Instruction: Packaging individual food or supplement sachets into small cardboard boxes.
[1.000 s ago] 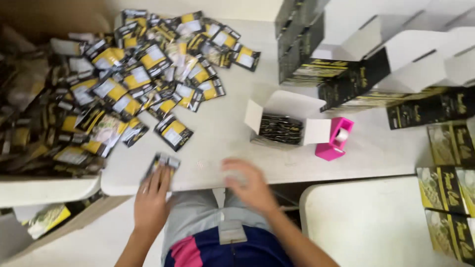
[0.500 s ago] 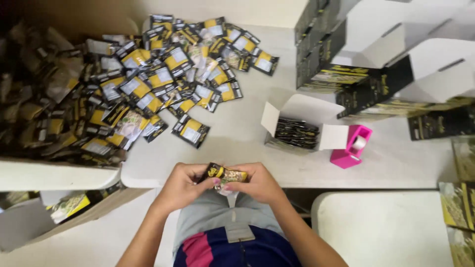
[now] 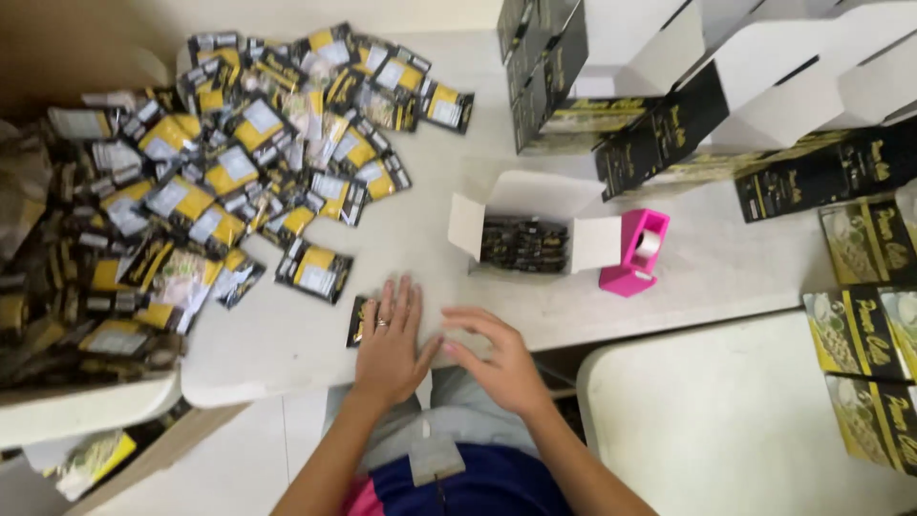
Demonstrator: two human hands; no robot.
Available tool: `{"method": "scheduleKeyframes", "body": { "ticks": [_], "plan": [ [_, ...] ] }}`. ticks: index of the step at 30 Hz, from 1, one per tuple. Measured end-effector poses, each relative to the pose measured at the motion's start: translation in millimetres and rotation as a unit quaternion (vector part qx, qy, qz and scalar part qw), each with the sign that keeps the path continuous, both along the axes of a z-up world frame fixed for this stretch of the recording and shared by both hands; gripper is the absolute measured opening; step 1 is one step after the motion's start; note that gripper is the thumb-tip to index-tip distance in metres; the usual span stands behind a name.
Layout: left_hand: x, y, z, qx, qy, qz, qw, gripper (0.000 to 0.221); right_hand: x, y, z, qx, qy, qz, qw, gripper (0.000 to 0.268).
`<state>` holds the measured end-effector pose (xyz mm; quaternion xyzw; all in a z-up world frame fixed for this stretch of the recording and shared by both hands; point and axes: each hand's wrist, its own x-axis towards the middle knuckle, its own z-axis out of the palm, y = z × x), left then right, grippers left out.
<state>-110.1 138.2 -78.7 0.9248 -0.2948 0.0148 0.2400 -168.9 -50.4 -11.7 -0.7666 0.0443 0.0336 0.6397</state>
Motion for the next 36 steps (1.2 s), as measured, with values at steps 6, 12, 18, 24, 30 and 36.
{"method": "scheduleKeyframes", "body": {
  "ticks": [6, 12, 18, 24, 30, 36],
  "plan": [
    [10.4, -36.6, -10.3, -0.086, -0.034, -0.007, 0.996, 0.049, -0.3, -78.1, 13.6, -0.126, -0.09, -0.092, 0.984, 0.02],
    [28.4, -96.5, 65.9, -0.127, -0.052, -0.117, 0.984, 0.055, 29.8, -109.6, 30.5, -0.236, -0.016, -0.081, 0.968, 0.022],
    [30.0, -95.2, 55.6, -0.115, 0.002, -0.075, 0.991, 0.042, 32.0, -117.0, 28.1, -0.29, 0.076, -0.05, 0.953, 0.025],
    [27.4, -94.0, 65.2, -0.112, 0.021, -0.072, 0.991, 0.038, 24.7, -117.9, 17.3, -0.26, 0.0, -0.036, 0.965, 0.014],
    [29.5, -93.9, 68.8, -0.093, -0.008, -0.091, 0.991, 0.04, 25.7, -119.3, 13.3, -0.237, 0.018, -0.043, 0.97, 0.017],
    [30.2, -96.2, 71.1, -0.086, -0.01, -0.087, 0.992, 0.038, 21.3, -120.9, 8.3, -0.184, -0.043, -0.032, 0.981, 0.021]
  ]
}}
